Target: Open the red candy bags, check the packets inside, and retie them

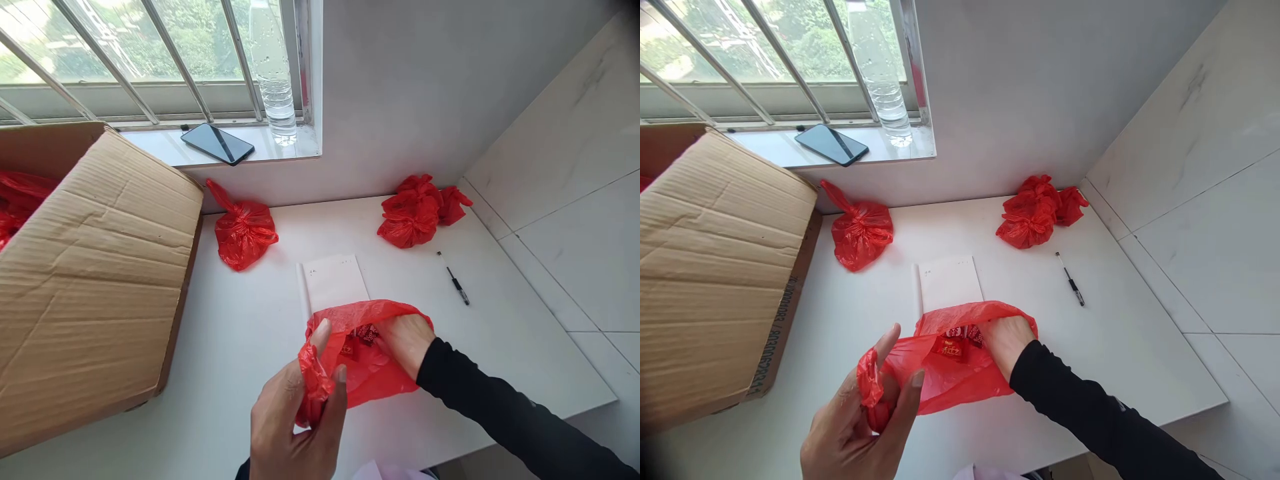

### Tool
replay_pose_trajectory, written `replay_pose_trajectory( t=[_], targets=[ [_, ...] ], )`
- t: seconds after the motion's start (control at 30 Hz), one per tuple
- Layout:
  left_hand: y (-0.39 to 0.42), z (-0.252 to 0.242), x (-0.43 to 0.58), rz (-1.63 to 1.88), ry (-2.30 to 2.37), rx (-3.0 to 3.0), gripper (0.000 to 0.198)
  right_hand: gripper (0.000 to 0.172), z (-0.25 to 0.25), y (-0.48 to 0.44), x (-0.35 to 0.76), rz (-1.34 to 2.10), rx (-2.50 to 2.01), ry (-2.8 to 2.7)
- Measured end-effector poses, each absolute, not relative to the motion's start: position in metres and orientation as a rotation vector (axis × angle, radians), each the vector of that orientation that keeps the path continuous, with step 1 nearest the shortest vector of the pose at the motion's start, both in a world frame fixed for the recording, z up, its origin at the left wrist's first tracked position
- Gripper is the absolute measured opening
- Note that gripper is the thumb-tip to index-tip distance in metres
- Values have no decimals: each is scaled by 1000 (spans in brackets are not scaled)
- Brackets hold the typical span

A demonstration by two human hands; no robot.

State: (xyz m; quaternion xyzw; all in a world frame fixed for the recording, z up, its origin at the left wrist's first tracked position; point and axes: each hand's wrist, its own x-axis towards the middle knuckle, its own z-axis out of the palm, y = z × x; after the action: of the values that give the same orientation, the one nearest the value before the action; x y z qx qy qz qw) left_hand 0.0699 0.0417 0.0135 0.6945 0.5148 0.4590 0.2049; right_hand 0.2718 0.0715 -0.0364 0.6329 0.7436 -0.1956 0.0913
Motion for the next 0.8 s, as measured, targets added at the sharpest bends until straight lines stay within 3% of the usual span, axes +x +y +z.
replay_pose_trajectory(
  t=[0.33,0.47,0.63,0.8],
  targets=[
    [41,13,70,1261,1502,1921,61,8,-43,68,280,-616,1847,2185],
    [39,16,72,1248,1483,1891,58,19,-50,76,280,-585,1920,2146],
    [38,17,75,1271,1556,1764,44,13,-46,82,281,-547,1947,2138],
    [32,10,72,1241,1642,1582,37,33,-40,81,281,-480,1991,2109]
  ],
)
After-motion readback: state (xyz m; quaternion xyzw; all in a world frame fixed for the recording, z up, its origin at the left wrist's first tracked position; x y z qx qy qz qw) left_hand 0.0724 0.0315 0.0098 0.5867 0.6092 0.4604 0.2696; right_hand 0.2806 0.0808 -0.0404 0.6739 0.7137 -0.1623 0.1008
